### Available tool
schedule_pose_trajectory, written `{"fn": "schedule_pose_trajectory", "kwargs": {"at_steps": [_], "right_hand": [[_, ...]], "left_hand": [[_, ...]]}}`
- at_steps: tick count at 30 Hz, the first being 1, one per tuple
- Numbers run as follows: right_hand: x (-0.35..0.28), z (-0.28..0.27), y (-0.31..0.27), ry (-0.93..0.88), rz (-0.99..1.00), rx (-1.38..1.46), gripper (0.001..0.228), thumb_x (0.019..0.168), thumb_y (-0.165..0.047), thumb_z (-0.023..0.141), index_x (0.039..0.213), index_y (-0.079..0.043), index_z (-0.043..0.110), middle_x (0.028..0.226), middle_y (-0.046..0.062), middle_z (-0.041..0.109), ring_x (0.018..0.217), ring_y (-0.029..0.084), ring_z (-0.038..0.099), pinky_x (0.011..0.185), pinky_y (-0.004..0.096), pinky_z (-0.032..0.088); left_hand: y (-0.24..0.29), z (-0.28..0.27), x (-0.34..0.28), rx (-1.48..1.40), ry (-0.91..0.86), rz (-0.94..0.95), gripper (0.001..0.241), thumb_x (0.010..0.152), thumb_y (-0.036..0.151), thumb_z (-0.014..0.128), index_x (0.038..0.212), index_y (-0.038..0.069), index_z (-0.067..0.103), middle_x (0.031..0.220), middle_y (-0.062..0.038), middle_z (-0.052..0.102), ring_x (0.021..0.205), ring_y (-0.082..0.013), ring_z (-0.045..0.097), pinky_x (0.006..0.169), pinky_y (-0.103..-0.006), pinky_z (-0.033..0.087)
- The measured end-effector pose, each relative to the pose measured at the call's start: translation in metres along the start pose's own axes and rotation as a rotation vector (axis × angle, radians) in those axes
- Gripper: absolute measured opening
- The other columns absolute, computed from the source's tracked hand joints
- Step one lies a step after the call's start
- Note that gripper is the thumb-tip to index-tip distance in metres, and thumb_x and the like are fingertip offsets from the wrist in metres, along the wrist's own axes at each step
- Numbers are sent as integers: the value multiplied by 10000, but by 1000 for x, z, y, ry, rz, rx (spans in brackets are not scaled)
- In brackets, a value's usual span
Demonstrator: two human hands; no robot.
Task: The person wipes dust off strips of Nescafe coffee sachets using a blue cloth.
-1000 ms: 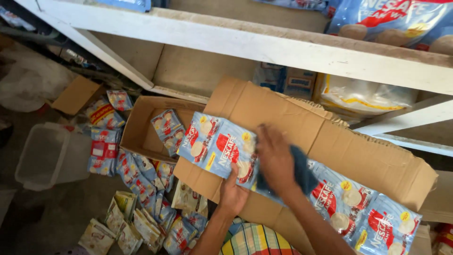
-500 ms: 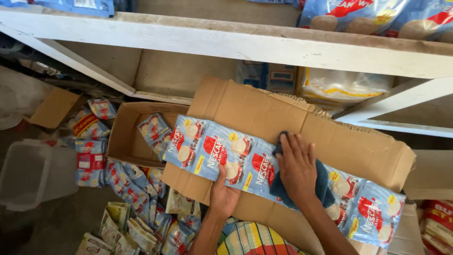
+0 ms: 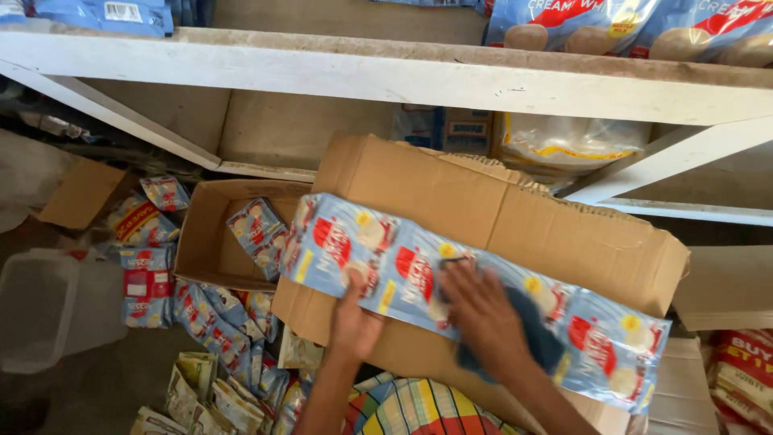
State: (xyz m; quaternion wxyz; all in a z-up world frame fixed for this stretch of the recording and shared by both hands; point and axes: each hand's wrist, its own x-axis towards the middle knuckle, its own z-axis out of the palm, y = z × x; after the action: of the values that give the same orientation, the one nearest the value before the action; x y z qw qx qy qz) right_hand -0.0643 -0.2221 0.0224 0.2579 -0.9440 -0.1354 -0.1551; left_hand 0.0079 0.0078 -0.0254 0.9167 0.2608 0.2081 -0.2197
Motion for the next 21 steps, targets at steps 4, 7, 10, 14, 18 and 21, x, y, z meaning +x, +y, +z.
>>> {"fn": "schedule_pose_trajectory", "kwargs": {"at_steps": [4,7,10,14,18,21], "right_hand": [[-20,-24,13,-1,126,-143,515,933,-165,637,1431,-92,533,1487,112,547,1443,296,473,1218,505,326],[-26,-13,3,-8,130,-105,534,918,-154,632,1435,-86,519,1484,121,543,1437,298,469,1211,520,321],[-23,14,-20,-56,63,-11,554,911,-140,624,1447,-57,509,1499,166,522,1431,318,463,1193,534,318],[-3,29,-34,-44,-14,80,540,923,-117,602,1449,-41,508,1516,214,500,1448,360,455,1206,528,314],[32,34,5,19,56,-84,535,919,-122,608,1438,-25,522,1509,239,488,1423,389,452,1195,566,284],[56,29,19,114,205,-109,487,976,-115,605,1442,2,528,1523,218,497,1451,392,447,1228,537,300]], "left_hand": [[23,8,1,-116,-125,71,559,1031,424,540,1453,60,487,1386,-92,626,1248,-258,619,1087,-480,489],[-2,7,-4,-198,-141,135,519,1032,376,540,1456,85,470,1397,-82,611,1259,-260,610,1093,-484,479],[-36,2,-7,-131,-100,145,496,1013,272,556,1470,100,468,1428,-72,608,1282,-235,603,1110,-449,470],[-51,-26,-1,15,-86,143,487,1047,129,625,1502,72,460,1431,-79,586,1296,-222,576,1141,-428,445],[-40,10,-11,-17,-86,126,517,996,135,630,1484,89,464,1422,-74,596,1287,-220,587,1127,-449,461],[-36,24,-17,14,-72,144,509,985,146,623,1470,89,476,1422,-67,601,1288,-223,594,1127,-458,471]]}}
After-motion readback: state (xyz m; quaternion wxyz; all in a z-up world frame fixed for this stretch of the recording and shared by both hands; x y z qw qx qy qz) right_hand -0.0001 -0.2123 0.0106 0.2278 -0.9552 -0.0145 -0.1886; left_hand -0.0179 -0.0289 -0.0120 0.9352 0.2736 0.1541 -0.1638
